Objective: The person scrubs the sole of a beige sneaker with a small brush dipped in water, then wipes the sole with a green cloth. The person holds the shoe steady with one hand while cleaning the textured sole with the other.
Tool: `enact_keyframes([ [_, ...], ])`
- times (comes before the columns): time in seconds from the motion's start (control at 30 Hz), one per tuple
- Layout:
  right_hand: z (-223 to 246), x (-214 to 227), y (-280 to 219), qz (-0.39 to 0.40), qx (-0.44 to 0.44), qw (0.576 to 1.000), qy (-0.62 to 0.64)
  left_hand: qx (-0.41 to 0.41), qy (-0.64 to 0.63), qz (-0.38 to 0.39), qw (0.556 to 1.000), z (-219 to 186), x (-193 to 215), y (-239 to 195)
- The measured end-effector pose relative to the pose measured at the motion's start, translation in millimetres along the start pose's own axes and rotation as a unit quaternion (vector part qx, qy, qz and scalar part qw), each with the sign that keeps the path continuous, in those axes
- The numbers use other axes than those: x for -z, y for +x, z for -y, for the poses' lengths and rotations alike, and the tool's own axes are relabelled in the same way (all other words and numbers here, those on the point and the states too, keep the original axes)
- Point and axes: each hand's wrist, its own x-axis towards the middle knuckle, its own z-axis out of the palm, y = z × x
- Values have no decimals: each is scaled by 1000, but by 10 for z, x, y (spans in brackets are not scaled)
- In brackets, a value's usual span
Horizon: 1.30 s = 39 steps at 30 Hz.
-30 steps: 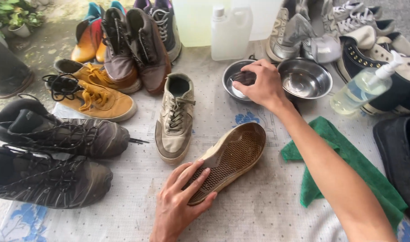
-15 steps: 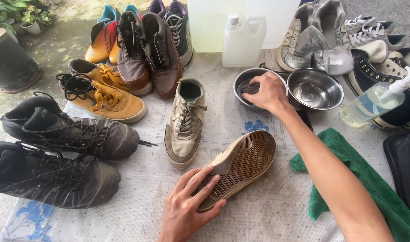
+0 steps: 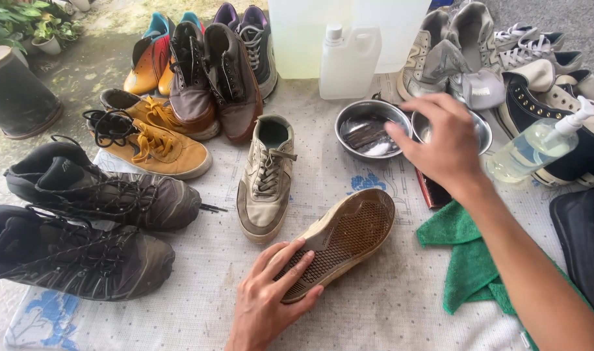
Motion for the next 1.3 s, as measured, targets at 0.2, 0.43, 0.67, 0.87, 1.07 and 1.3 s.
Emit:
enact_keyframes([
  [0.2,-53,697,-1245,212,-179,942,-187,8,4,6,1000,-16,-7,-2],
  [0.43,-406,527,-2117,269,-289,896,-204,8,-19,15,1000,20,-16,-9],
  [0.67,-744,443,-2292,41,-130,990,-25,-37,-24,16,999,103,24,94],
  [0.87,-467,762,-2224,-11,-88,985,147,-69,-66,45,994,245,163,359],
  [1.07,-304,648,-2217,16,3,986,168,-177,-157,148,960,456,71,700],
  [1.3,-58,339,-1970,73,175,981,26,-173,-148,249,941,563,43,737],
])
